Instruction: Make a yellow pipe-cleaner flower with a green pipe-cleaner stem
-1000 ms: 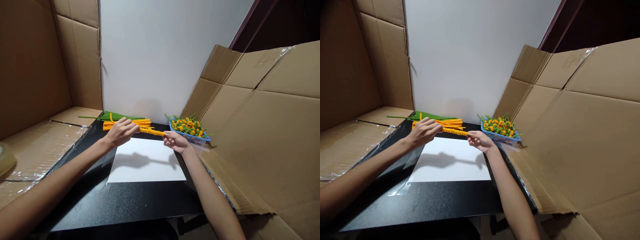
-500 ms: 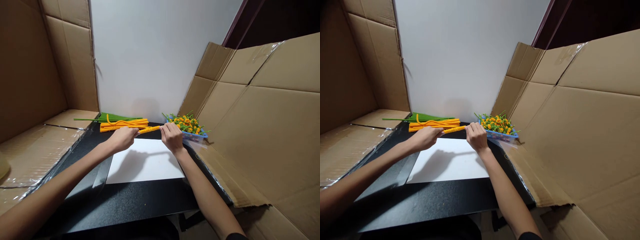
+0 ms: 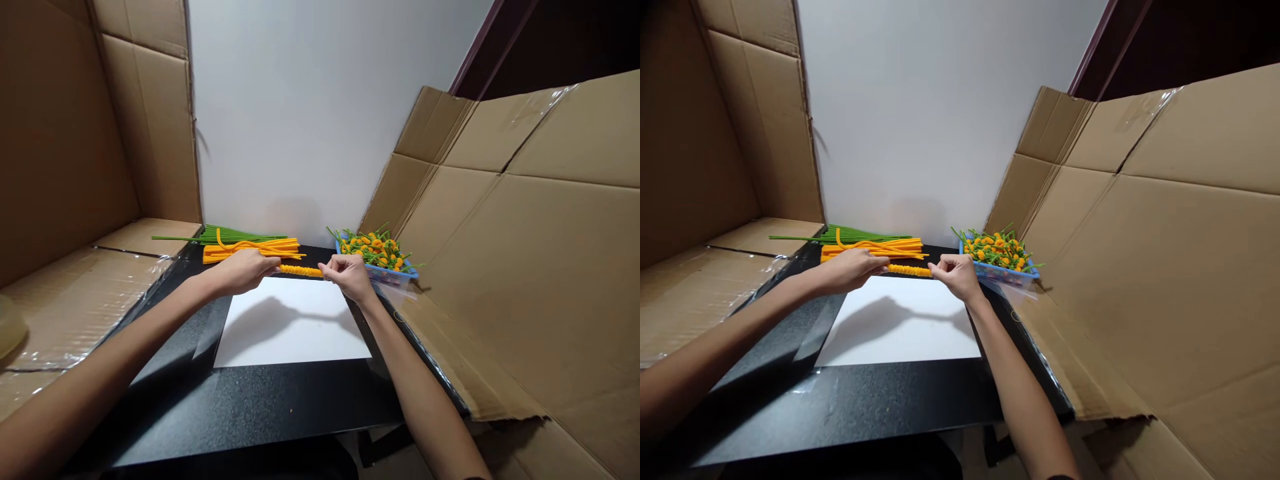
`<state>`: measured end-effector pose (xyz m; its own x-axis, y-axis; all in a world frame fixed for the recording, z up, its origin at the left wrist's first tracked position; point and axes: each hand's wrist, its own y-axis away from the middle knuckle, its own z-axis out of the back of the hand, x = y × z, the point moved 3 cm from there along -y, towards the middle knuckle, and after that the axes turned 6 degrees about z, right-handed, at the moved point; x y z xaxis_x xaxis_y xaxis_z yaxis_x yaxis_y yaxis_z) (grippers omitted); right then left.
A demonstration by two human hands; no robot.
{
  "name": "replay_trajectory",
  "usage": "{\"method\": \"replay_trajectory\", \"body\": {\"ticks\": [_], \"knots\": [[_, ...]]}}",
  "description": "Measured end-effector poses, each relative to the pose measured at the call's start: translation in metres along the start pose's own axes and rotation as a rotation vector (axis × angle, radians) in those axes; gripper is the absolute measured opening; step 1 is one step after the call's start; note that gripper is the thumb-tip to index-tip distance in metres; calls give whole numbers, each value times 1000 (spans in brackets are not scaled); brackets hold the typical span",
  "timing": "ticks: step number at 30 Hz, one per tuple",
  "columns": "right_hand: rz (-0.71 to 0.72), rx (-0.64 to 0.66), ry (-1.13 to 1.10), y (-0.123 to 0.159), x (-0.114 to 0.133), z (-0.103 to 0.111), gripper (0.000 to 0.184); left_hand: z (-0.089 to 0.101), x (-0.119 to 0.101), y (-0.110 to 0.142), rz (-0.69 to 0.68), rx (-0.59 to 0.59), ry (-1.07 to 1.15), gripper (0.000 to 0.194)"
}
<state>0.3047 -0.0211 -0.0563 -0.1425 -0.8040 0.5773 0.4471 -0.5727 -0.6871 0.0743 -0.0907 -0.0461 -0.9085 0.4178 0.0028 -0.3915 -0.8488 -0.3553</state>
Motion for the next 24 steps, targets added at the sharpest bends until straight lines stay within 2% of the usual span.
{"method": "replay_trajectory", "body": {"ticks": [4,6,9,12,16,20,22,24], "knots": [[-174,-19,-232,0,-5,-4,41,-3,3,-1,4,-8,68,27],[-287,-8,-397,0,-8,-8,49,-5,4,-1,-7,-29,76,25],[-425,20,-563,0,-11,-12,59,-5,4,-1,-44,-136,-9,22],[-484,19,-642,0,-11,-15,61,-5,2,0,-97,-243,-101,22],[-462,-58,-605,-2,-14,-13,56,-7,3,0,-99,-237,-115,22],[-398,-181,-503,-2,-15,-2,46,-10,9,-3,4,-204,-85,25],[-257,-259,-316,-1,-9,7,36,-11,13,-3,124,-179,-41,30],[-21,-296,-2,-1,4,15,24,-11,17,-4,241,-133,73,32]]}}
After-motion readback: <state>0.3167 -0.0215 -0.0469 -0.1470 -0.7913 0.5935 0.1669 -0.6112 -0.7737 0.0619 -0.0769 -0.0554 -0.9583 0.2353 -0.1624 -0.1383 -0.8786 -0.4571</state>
